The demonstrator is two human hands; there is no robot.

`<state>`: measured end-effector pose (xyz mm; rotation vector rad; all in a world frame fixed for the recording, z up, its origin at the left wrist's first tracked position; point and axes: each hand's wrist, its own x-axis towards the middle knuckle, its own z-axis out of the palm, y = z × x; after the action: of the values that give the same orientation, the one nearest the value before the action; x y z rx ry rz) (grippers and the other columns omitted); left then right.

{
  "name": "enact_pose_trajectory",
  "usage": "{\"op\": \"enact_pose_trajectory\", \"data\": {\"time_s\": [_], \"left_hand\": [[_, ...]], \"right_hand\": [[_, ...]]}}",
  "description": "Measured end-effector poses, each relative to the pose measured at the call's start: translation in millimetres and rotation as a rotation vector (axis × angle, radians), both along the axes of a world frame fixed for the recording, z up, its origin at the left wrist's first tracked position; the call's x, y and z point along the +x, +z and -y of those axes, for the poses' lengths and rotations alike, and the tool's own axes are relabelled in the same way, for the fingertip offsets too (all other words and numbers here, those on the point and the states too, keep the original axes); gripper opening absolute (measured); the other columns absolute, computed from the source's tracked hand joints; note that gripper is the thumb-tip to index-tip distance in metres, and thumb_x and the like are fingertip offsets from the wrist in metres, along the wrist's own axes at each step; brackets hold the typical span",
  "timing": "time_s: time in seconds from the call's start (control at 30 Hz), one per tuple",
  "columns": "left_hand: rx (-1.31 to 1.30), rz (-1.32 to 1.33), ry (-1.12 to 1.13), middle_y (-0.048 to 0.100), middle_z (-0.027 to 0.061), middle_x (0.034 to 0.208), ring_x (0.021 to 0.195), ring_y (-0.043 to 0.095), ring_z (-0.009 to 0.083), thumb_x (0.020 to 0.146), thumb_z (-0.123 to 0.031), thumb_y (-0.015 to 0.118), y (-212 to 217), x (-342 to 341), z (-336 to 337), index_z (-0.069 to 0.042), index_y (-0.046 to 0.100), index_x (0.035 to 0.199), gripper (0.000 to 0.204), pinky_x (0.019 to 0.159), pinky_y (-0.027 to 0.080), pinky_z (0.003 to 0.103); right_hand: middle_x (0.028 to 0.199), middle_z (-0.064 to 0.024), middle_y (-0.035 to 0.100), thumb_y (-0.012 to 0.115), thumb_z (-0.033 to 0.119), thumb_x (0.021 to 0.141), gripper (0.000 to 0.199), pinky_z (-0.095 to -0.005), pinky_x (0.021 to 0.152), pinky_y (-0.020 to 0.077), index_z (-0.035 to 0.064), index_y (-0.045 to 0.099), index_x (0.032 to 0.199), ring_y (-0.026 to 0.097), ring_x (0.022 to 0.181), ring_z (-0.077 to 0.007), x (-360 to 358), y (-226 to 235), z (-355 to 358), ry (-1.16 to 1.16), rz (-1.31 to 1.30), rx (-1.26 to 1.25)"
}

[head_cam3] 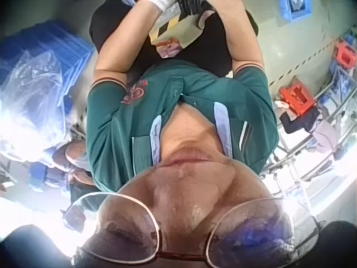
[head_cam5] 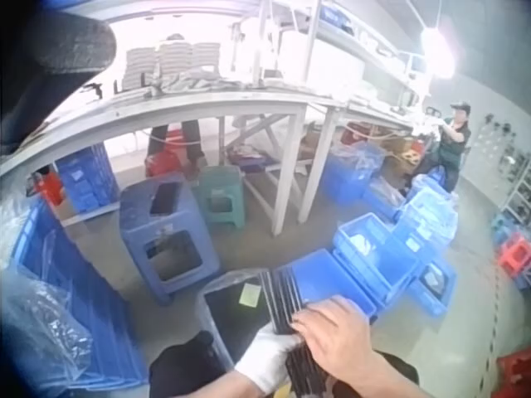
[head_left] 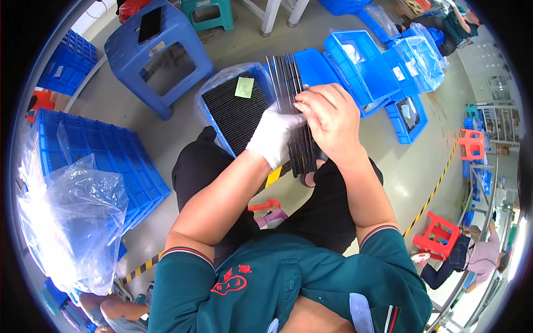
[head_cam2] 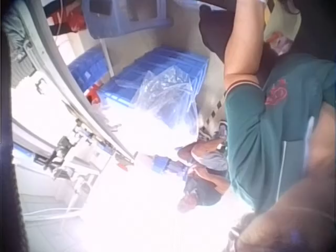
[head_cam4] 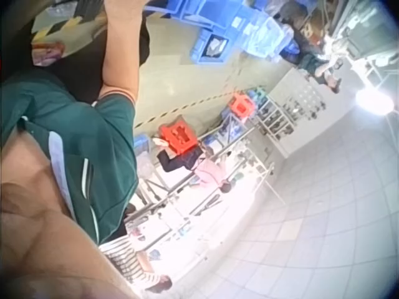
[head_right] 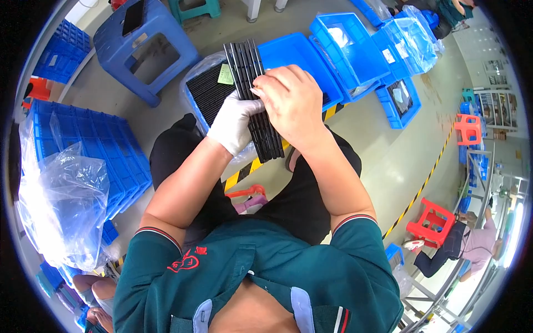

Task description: Inspecting and sorting thin rectangular metal components in an industrial workshop.

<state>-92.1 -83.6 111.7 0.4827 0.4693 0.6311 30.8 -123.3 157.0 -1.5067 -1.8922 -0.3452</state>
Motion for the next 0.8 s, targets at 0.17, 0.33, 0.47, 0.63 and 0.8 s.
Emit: {"op": "enact_pose_trajectory", "data": {"time_s": [0.17, 0.33, 0.47, 0.63, 0.8], "left_hand": [[-0.039, -0.007, -0.005, 0.058, 0.0037, 0.092, 0.079, 0.059, 0.0147, 0.081, -0.002, 0.060, 8, -1, 0, -0.007, 0.055, 0.108, 0.027, 0.066, 0.052, 0.031], [-0.059, 0.012, -0.025, 0.058, 0.0037, 0.092, 0.079, 0.059, 0.0156, 0.083, -0.002, 0.059, 12, -2, -1, -0.007, 0.054, 0.110, 0.028, 0.067, 0.053, 0.032], [-0.110, 0.056, -0.040, 0.058, 0.0047, 0.095, 0.081, 0.061, 0.0175, 0.084, 0.000, 0.056, 17, -3, -1, -0.006, 0.053, 0.112, 0.029, 0.068, 0.054, 0.033], [-0.098, 0.049, -0.043, 0.058, 0.0055, 0.096, 0.084, 0.062, 0.0186, 0.084, 0.001, 0.056, 11, -3, -1, -0.006, 0.052, 0.114, 0.031, 0.069, 0.054, 0.034], [-0.133, 0.071, -0.048, 0.058, 0.0048, 0.095, 0.084, 0.061, 0.0177, 0.084, 0.001, 0.056, 17, -4, -1, -0.006, 0.053, 0.112, 0.029, 0.069, 0.054, 0.033]], "right_hand": [[0.077, -0.0032, 0.061, 0.071, 0.014, 0.070, 0.010, -0.0339, 0.063, 0.0465, 0.0090, 0.065, 0.077, 0.058, 0.072, -0.0221, 4, -5, 1, -0.053, -0.037, -0.083], [0.076, -0.0059, 0.062, 0.072, 0.010, 0.072, 0.009, -0.0320, 0.063, 0.0475, 0.0052, 0.066, 0.077, 0.060, 0.071, -0.0224, 3, -2, 2, -0.043, -0.115, -0.062], [0.076, -0.0062, 0.063, 0.071, 0.008, 0.072, 0.009, -0.0310, 0.062, 0.0478, 0.0051, 0.066, 0.078, 0.060, 0.071, -0.0222, 3, -5, 2, -0.039, -0.268, -0.067], [0.076, -0.0065, 0.063, 0.071, 0.009, 0.071, 0.009, -0.0320, 0.062, 0.0485, 0.0054, 0.066, 0.078, 0.060, 0.071, -0.0238, 1, -6, 0, -0.042, -0.270, -0.073], [0.076, -0.0065, 0.063, 0.072, 0.009, 0.070, 0.010, -0.0320, 0.062, 0.0483, 0.0056, 0.066, 0.077, 0.060, 0.070, -0.0239, 3, -3, 1, -0.042, -0.236, -0.088]]}}
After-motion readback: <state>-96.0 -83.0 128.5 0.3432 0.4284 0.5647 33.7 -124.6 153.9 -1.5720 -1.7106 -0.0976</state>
